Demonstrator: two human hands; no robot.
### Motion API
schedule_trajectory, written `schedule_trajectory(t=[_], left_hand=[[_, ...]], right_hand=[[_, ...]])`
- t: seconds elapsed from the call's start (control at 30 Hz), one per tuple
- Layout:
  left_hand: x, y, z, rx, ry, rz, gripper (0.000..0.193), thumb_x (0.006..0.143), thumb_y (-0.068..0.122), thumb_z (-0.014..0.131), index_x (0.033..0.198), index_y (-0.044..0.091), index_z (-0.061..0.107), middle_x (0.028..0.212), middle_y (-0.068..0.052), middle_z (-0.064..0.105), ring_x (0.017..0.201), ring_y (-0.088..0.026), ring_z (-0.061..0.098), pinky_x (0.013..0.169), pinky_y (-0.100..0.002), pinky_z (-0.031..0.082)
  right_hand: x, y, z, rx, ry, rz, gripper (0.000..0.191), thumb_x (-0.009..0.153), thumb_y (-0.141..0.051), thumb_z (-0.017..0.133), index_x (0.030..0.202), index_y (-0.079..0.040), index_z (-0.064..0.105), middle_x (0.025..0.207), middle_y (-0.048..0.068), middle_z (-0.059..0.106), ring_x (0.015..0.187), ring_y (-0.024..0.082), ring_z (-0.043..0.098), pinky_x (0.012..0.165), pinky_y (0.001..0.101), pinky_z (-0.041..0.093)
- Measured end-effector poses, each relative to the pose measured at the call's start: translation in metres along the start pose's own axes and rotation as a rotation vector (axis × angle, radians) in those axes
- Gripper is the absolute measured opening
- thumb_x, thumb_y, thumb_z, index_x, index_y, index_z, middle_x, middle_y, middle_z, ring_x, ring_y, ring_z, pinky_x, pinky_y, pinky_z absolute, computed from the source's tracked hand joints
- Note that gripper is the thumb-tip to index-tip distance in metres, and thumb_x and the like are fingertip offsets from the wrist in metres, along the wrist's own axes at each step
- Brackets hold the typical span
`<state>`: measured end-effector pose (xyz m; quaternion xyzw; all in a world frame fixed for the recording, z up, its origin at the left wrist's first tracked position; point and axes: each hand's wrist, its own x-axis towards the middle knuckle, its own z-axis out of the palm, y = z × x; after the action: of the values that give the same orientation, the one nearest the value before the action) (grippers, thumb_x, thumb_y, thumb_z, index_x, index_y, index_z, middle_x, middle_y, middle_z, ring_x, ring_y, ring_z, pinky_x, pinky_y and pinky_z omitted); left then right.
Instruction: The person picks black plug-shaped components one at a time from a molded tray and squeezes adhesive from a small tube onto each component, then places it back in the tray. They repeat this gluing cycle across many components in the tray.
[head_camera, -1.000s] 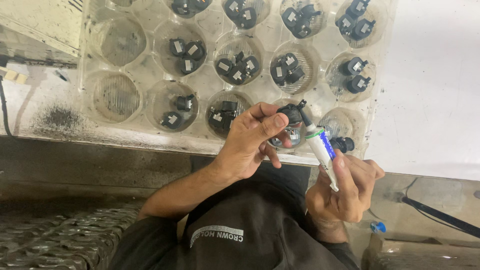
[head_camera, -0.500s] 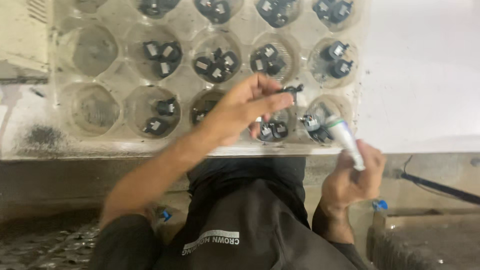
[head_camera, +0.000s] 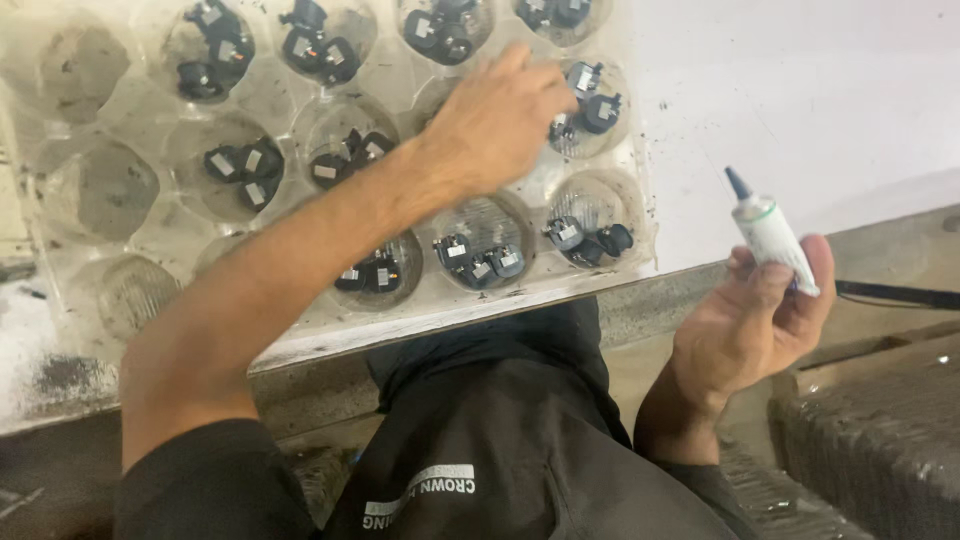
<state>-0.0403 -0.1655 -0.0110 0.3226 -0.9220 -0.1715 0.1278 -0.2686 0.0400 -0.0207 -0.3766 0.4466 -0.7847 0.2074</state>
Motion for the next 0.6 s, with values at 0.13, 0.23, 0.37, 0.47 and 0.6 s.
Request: schedule_trajectory(t=[0.13,0.23,0.37,0.47,0.6], left_hand=[[-0.001,0.059,0.012,-0.312,-0.235,0.051,0.026,0.093,0.024,0.067,0.118,0.018,0.074,0.119,-0.001,0.071,0.112,-0.026,0.056,0.104,-0.049,0.043],[0.009,0.088,0.022,-0.185,-0.24,0.174,0.041,0.081,0.035,0.075,0.117,0.017,0.073,0.116,-0.006,0.071,0.117,-0.029,0.056,0.102,-0.056,0.042],[0.008,0.091,0.015,-0.109,-0.21,0.1,0.036,0.091,0.034,0.071,0.119,0.011,0.07,0.116,-0.009,0.069,0.116,-0.029,0.059,0.101,-0.048,0.049],[-0.028,0.09,-0.002,-0.477,0.185,0.006,0.035,0.099,0.03,0.069,0.126,0.007,0.068,0.119,-0.013,0.066,0.114,-0.03,0.064,0.097,-0.045,0.055],[-0.097,0.142,-0.005,-0.906,0.41,-0.105,0.033,0.102,0.02,0.069,0.132,0.006,0.065,0.125,-0.008,0.068,0.108,-0.021,0.07,0.095,-0.034,0.061]], right_hand=[[0.015,-0.007,0.01,0.157,-0.018,0.197,0.044,0.117,-0.021,0.064,0.149,0.006,0.049,0.117,0.015,0.064,0.099,0.019,0.064,0.08,0.0299,0.049],[0.02,-0.018,0.021,0.32,0.058,0.376,0.051,0.114,-0.02,0.061,0.155,0.002,0.042,0.123,0.012,0.06,0.099,0.017,0.063,0.08,0.0315,0.05],[0.018,-0.021,0.031,0.306,-0.02,0.312,0.05,0.115,-0.022,0.061,0.155,0.0,0.04,0.121,0.01,0.059,0.097,0.016,0.061,0.082,0.0312,0.052],[0.002,-0.013,0.041,0.146,-0.051,0.152,0.047,0.119,-0.022,0.063,0.153,0.007,0.047,0.116,0.013,0.06,0.093,0.015,0.059,0.082,0.0286,0.051],[-0.035,-0.013,0.062,0.011,-0.021,0.174,0.047,0.114,-0.022,0.062,0.148,0.008,0.05,0.115,0.015,0.064,0.085,0.012,0.057,0.072,0.0254,0.047]])
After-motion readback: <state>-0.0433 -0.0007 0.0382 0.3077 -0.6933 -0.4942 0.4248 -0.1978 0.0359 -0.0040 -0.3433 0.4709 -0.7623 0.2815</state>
